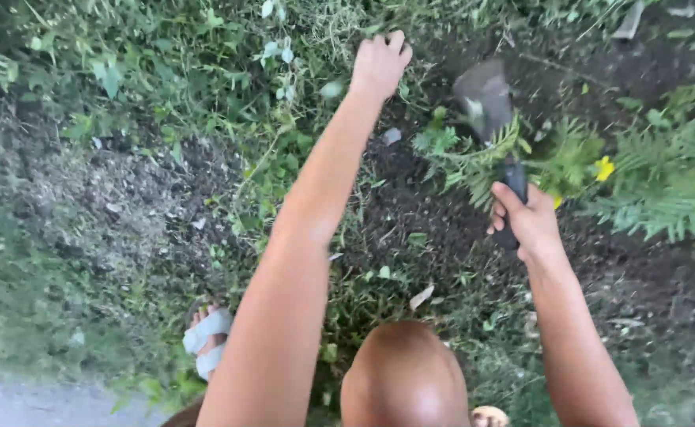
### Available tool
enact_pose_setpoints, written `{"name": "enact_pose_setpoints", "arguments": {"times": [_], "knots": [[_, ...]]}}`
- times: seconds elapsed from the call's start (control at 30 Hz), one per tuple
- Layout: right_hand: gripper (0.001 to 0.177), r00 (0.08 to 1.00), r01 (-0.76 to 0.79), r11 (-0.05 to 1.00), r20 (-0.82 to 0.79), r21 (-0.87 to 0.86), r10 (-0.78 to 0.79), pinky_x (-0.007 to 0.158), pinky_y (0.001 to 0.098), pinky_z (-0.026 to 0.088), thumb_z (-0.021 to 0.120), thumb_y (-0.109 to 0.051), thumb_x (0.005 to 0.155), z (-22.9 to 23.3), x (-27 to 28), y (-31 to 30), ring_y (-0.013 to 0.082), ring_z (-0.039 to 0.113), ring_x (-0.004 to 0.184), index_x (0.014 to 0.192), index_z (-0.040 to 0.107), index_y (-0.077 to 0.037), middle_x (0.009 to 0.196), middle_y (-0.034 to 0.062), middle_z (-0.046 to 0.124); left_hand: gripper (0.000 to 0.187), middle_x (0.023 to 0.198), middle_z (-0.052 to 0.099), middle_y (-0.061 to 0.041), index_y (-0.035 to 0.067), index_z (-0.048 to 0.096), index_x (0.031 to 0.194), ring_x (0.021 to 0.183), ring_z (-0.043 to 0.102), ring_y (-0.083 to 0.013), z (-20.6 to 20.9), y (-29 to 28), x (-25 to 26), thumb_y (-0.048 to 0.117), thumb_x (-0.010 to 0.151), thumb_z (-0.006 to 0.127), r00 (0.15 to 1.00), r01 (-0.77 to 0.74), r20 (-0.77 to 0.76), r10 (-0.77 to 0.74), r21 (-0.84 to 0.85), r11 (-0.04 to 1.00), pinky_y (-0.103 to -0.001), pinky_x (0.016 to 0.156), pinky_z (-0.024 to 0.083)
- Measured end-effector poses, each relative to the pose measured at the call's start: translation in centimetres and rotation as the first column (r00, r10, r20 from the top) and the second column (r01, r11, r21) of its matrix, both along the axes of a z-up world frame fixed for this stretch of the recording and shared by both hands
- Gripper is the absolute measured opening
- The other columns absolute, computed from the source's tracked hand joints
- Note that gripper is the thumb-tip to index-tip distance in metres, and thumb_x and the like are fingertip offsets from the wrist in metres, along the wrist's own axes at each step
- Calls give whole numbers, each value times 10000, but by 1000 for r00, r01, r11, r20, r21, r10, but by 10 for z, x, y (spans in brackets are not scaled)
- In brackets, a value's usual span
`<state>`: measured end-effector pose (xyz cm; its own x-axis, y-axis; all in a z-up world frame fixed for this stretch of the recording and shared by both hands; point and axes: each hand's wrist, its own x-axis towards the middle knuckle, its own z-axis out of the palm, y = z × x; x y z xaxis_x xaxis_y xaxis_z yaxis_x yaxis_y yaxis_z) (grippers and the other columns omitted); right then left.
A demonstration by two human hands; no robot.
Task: The person uses a small hand hoe to loosen soil and remove weeds from a garden bed. They repeatedly scrape the ground and pull out weeds by hand, working around marigold plants.
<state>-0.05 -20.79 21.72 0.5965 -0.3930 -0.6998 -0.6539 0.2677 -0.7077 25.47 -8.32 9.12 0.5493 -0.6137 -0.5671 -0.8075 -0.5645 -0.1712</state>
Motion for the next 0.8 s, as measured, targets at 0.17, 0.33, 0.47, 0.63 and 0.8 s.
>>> {"name": "enact_pose_setpoints", "arguments": {"times": [0.17, 0.33, 0.47, 0.63, 0.8], "knots": [[102, 981, 132, 991, -137, -28, -135, 435, 239, 464, 484, -150, 913, 22, -4, 17, 81, 409, 430, 902, 432, -62, 583, -11, 426, 190, 593, 545, -71, -19, 475, 901, 433, 555, -198, 12, 102, 22, -104, 742, 411, 995, -60, 48, 86, -394, 917, -312, 280, 437], [147, 959, 241, 968, 171, -73, -226, 380, 244, 421, 483, -175, 916, 14, -15, 37, 89, 380, 390, 830, 424, -72, 526, -3, 381, 269, 778, 585, -97, 97, 510, 938, 628, 621, -304, -31, 164, 71, 242, 714, 548, 870, -260, 265, 416, -472, 843, -404, 494, 492], [156, 920, 280, 952, 250, 120, -302, 388, 201, 401, 447, -189, 936, 57, -14, 57, 49, 372, 399, 816, 411, -97, 531, -46, 393, 809, 1028, 502, -141, 23, 423, 1079, 920, 543, -272, 69, 137, 51, 758, 744, 437, 641, -766, -230, 733, -259, 589, -342, 731, 502], [381, 887, 157, 987, 437, 18, -149, 384, 247, 408, 523, -388, 862, 78, -35, 96, 87, 355, 383, 840, 443, -17, 500, 0, 330, 297, 866, 397, -37, 148, 442, 867, 789, 430, -178, 63, 93, 34, 332, 669, 564, 877, -410, 135, 462, -293, 864, -302, 636, 402], [243, 975, 176, 962, 172, -211, -141, 403, 192, 462, 344, -248, 999, 100, -22, 158, 68, 415, 388, 961, 503, -67, 534, -41, 435, 109, 485, 434, 47, 103, 509, 781, 315, 334, -34, 100, 50, -85, 21, 813, 444, 842, 280, 433, 321, -860, 426, -215, 238, 261]]}}
